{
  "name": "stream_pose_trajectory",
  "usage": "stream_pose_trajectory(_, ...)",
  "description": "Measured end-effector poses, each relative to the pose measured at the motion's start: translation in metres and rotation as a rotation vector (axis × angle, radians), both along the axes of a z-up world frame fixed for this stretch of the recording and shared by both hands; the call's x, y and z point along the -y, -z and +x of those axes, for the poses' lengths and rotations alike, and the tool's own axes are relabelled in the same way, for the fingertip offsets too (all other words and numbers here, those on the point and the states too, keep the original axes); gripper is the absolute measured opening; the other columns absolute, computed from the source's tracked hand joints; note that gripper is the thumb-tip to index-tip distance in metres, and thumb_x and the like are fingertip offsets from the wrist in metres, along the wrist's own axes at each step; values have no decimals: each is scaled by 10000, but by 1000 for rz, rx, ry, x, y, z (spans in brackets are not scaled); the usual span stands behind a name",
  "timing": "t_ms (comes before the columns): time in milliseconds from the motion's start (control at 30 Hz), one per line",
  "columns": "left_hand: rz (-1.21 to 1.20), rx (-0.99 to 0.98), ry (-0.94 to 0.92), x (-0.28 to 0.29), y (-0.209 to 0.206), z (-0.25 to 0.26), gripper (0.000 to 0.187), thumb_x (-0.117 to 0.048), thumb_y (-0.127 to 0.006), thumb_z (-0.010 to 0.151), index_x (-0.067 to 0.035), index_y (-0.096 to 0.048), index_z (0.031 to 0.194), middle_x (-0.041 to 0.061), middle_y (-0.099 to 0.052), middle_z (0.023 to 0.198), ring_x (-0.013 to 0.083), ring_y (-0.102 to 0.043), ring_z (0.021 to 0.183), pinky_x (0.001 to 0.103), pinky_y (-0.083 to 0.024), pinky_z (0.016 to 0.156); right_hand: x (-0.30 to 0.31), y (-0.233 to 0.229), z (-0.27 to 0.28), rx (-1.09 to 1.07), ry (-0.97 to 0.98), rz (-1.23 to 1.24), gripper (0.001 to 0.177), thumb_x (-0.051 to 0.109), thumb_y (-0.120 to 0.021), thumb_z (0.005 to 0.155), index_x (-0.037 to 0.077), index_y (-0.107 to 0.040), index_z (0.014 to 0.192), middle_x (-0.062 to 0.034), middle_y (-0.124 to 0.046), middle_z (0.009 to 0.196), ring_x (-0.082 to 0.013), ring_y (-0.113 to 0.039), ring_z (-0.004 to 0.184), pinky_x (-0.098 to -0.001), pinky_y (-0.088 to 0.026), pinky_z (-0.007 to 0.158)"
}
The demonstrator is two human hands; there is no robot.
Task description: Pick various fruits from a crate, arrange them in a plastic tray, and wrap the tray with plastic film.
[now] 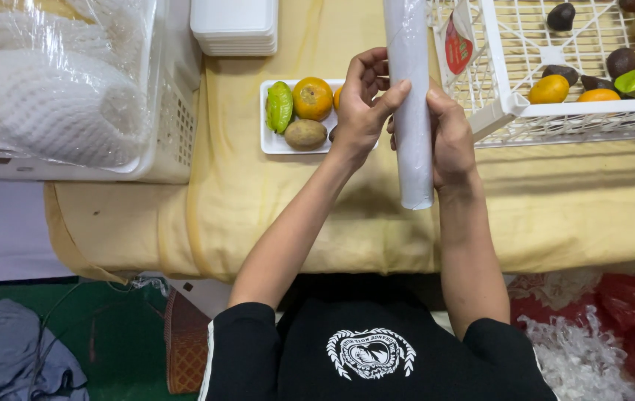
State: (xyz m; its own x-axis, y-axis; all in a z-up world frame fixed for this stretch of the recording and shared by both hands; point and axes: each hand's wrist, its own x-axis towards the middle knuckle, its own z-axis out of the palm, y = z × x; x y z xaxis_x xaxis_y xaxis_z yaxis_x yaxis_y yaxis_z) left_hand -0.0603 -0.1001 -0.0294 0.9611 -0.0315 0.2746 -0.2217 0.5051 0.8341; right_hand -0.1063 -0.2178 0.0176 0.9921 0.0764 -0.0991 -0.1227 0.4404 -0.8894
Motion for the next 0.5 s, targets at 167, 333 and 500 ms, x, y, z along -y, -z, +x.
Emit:
stream_pose_trajectory(167, 80, -37, -3, -1, -3, 2, 714, -361, -877, 726, -121, -466, 1259, 55, -634, 1117, 147, -607, 1000, 291, -523, 845, -6, -4, -3, 167, -79, -137, 438, 370, -499, 989, 45, -557, 1277, -61, -538, 825, -167, -546, 624, -295, -483, 516)
stream_pose_trajectory(333, 138, -49, -29, 0, 0, 6, 834, -399, -904, 676, -92, -457, 1309, 88, -634, 1155, 160, -622, 1031, 284, -526, 913, -8, 6, 1, 233, -55, -100, 315, 299, -467, 1016, 68, -522, 1222, -45, -566, 1063, -113, -553, 957, -246, -465, 781)
stream_pose_trajectory(500, -121, 18, 171, -8, 8, 6, 489, -282, -627, 983, -59, -473, 1390, 77, -586, 1117, 97, -474, 725, 260, -404, 494, -10, -5, 0, 98, -70, 59, 381, 371, -509, 961, 72, -608, 1175, -85, -656, 902, -165, -589, 660, -286, -479, 572)
